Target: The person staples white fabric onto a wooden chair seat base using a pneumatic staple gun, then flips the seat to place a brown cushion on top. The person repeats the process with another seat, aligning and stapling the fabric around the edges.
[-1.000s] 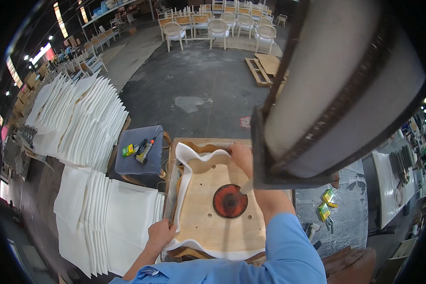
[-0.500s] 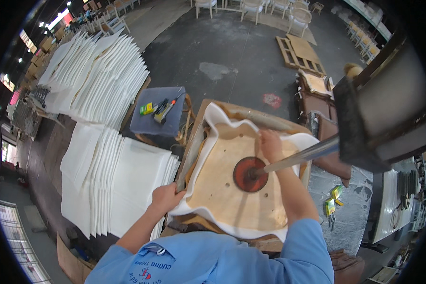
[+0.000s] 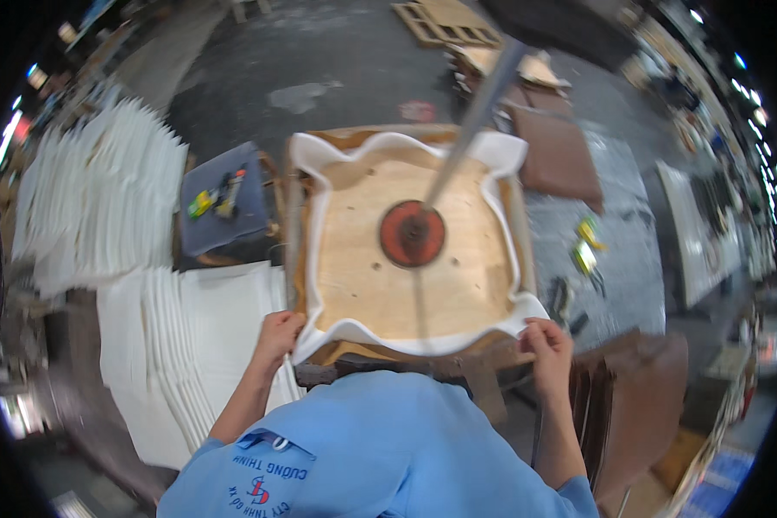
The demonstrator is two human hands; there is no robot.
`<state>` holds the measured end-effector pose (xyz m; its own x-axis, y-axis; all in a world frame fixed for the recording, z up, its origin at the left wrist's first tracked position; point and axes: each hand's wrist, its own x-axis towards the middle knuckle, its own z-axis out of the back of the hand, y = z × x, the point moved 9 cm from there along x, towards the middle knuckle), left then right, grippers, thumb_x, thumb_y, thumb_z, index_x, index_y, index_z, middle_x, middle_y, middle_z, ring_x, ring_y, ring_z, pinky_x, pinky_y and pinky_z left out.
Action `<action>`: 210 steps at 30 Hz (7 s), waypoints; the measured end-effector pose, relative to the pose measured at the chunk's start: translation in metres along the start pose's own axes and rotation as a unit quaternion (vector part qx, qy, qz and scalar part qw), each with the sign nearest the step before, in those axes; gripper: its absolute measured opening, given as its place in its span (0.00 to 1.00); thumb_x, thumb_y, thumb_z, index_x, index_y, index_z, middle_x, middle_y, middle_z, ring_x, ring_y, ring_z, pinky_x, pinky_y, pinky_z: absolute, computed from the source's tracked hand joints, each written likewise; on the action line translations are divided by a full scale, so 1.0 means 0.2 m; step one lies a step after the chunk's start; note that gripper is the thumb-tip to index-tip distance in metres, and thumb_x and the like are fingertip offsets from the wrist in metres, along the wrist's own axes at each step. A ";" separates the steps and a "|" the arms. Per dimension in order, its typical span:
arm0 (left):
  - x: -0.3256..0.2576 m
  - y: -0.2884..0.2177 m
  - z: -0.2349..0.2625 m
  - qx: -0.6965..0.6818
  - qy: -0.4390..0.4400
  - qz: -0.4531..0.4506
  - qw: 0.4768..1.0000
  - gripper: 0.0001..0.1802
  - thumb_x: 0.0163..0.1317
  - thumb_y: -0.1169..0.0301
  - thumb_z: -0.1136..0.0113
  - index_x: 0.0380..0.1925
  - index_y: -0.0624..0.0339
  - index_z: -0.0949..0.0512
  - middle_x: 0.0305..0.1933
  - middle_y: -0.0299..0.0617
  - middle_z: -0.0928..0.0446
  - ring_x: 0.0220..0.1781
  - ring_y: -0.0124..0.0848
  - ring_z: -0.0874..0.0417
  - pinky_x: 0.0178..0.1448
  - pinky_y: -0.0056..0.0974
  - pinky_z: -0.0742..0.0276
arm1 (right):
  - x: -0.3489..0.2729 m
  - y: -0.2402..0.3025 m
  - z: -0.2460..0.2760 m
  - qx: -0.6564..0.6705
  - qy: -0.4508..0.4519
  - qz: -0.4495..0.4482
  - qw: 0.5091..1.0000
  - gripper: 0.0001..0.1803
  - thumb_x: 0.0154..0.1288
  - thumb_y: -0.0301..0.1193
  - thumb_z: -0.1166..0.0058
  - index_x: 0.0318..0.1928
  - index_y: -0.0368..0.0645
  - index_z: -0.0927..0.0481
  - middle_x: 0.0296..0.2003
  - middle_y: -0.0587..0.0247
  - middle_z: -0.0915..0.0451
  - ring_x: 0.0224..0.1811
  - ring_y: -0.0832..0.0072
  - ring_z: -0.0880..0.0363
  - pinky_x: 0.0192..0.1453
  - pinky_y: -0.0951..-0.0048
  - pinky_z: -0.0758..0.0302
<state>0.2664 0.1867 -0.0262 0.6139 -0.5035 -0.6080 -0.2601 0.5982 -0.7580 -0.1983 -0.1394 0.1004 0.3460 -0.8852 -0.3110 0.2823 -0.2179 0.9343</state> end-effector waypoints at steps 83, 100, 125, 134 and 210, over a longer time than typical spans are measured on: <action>-0.53 -0.82 -2.01 0.433 0.069 -0.466 0.768 0.07 0.67 0.68 0.26 0.37 0.58 0.13 0.40 0.48 0.15 0.44 0.52 0.12 0.51 0.55 0.18 | 0.56 -1.25 1.29 0.020 -0.203 -0.088 0.975 0.33 0.70 0.35 0.18 0.68 0.34 0.18 0.60 0.60 0.14 0.61 0.67 0.17 0.71 0.64 0.24; -0.31 -0.80 -1.91 0.382 0.116 -0.487 0.777 0.17 0.69 0.58 0.27 0.36 0.63 0.09 0.40 0.58 0.13 0.48 0.58 0.12 0.58 0.60 0.17 | -0.12 -0.45 0.15 -0.011 0.078 0.052 0.996 0.40 0.70 0.38 0.19 0.76 0.35 0.20 0.61 0.57 0.10 0.61 0.72 0.13 0.68 0.65 0.18; -0.20 -0.77 -1.84 0.326 0.117 -0.462 0.816 0.14 0.74 0.59 0.32 0.38 0.57 0.08 0.42 0.44 0.14 0.55 0.46 0.18 0.62 0.54 0.29 | 0.07 -0.22 -0.05 -0.130 0.140 -0.106 0.976 0.35 0.74 0.31 0.24 0.77 0.40 0.22 0.46 0.64 0.11 0.34 0.79 0.15 0.37 0.70 0.16; -0.17 -0.76 -1.81 0.298 0.080 -0.463 0.831 0.09 0.70 0.64 0.30 0.34 0.57 0.10 0.42 0.44 0.16 0.56 0.46 0.20 0.63 0.53 0.28 | 0.24 -0.06 -0.09 -0.191 0.153 -0.100 0.964 0.18 0.75 0.33 0.24 0.56 0.34 0.13 0.35 0.65 0.12 0.28 0.77 0.14 0.33 0.70 0.17; -0.50 -0.52 -1.29 0.397 0.097 -0.438 0.801 0.14 0.65 0.63 0.21 0.41 0.61 0.13 0.47 0.51 0.17 0.55 0.51 0.16 0.59 0.55 0.20 | 0.17 -0.11 -0.18 -0.216 0.116 -0.001 0.969 0.36 0.71 0.33 0.23 0.75 0.39 0.20 0.59 0.55 0.09 0.59 0.65 0.09 0.65 0.62 0.15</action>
<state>0.0404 0.0140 0.0516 0.1547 -0.9879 -0.0092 0.8096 0.1321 -0.5719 -0.1598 -0.1490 0.0635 0.5227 -0.7573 -0.3914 0.6147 0.0167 0.7886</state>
